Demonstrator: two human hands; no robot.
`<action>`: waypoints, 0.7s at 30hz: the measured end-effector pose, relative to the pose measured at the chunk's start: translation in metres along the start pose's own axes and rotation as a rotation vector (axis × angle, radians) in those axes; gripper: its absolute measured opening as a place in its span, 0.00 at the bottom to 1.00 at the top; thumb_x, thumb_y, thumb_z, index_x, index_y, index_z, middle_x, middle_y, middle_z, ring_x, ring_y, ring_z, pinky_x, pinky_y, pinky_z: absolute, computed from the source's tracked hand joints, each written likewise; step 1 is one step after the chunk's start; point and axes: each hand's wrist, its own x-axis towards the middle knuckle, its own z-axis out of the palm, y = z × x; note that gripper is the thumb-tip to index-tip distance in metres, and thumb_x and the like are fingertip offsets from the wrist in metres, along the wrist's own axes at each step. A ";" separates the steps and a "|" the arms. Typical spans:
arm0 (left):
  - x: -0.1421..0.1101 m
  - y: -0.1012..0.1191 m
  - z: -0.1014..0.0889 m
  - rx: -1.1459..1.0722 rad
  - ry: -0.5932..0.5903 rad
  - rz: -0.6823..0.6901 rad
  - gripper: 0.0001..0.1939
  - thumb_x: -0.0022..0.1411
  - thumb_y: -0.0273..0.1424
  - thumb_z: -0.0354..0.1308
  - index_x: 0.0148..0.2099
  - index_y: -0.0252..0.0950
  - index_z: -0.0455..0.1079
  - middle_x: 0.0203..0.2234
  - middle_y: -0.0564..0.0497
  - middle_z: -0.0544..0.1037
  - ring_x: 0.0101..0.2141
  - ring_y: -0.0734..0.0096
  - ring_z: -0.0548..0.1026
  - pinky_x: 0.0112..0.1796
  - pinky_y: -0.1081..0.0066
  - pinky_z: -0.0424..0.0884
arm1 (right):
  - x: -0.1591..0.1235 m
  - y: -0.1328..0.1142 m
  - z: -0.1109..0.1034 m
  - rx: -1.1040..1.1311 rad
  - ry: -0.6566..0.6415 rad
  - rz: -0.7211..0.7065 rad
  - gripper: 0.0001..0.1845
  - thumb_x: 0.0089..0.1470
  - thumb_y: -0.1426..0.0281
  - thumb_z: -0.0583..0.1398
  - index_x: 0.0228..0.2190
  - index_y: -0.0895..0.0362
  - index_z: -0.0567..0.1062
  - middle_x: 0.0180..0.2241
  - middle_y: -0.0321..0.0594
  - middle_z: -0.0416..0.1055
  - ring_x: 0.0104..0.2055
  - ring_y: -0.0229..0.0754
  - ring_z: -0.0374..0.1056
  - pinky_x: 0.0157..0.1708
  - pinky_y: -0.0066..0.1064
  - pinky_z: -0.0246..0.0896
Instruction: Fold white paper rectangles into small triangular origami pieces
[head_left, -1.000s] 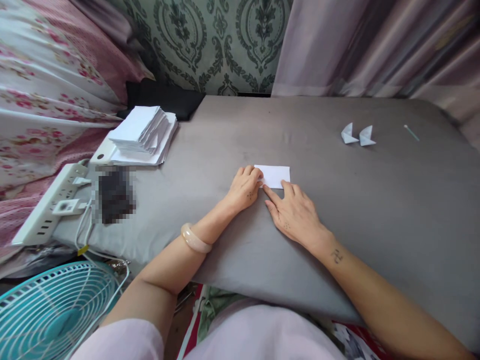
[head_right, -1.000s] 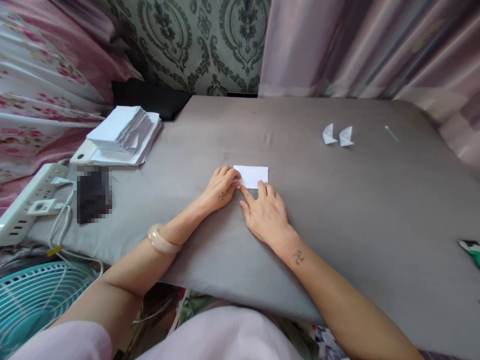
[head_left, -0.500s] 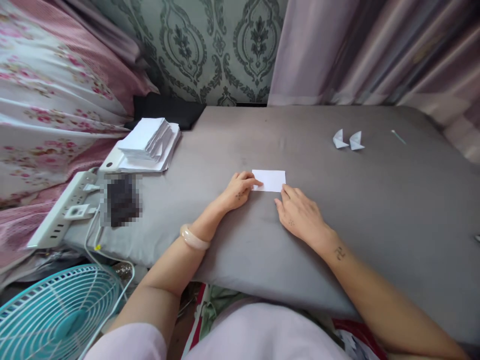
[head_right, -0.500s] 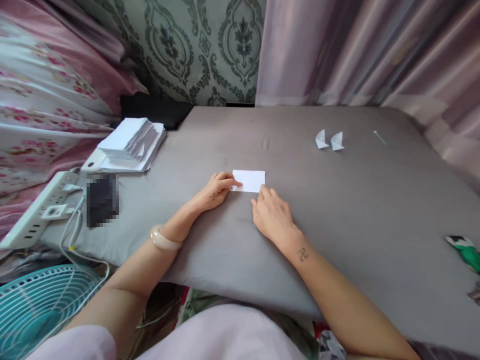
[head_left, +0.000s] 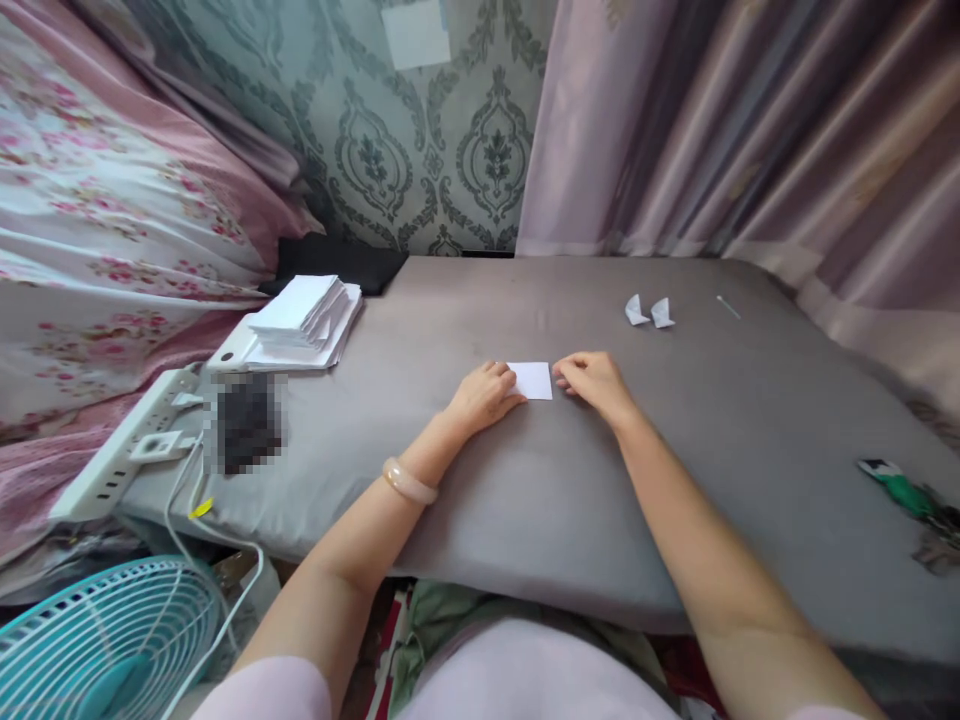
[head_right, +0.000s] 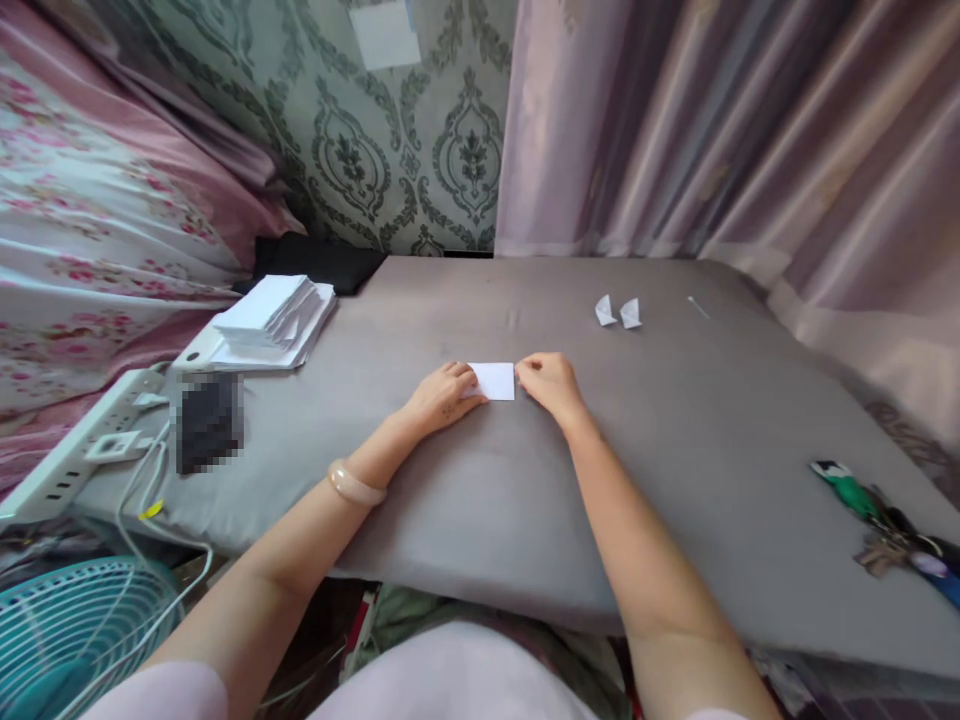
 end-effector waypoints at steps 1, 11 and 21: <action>-0.002 0.002 0.001 0.052 -0.011 0.035 0.17 0.68 0.40 0.47 0.41 0.32 0.70 0.39 0.41 0.74 0.42 0.59 0.70 0.44 0.62 0.67 | 0.001 0.005 0.004 0.151 0.073 0.045 0.09 0.44 0.68 0.57 0.24 0.58 0.77 0.25 0.41 0.76 0.27 0.41 0.73 0.24 0.28 0.66; -0.006 -0.005 0.003 -0.074 0.038 0.028 0.18 0.66 0.45 0.50 0.47 0.37 0.69 0.44 0.43 0.73 0.45 0.61 0.71 0.47 0.62 0.69 | 0.001 0.033 0.023 0.085 0.114 -0.038 0.19 0.45 0.71 0.56 0.41 0.58 0.76 0.38 0.45 0.78 0.38 0.42 0.74 0.43 0.36 0.68; -0.005 -0.007 0.007 -0.171 0.067 0.003 0.22 0.63 0.45 0.56 0.51 0.34 0.67 0.45 0.42 0.73 0.44 0.59 0.72 0.47 0.61 0.69 | 0.003 0.014 0.029 -0.249 -0.033 0.016 0.16 0.50 0.61 0.58 0.36 0.57 0.77 0.29 0.42 0.76 0.34 0.44 0.72 0.38 0.35 0.64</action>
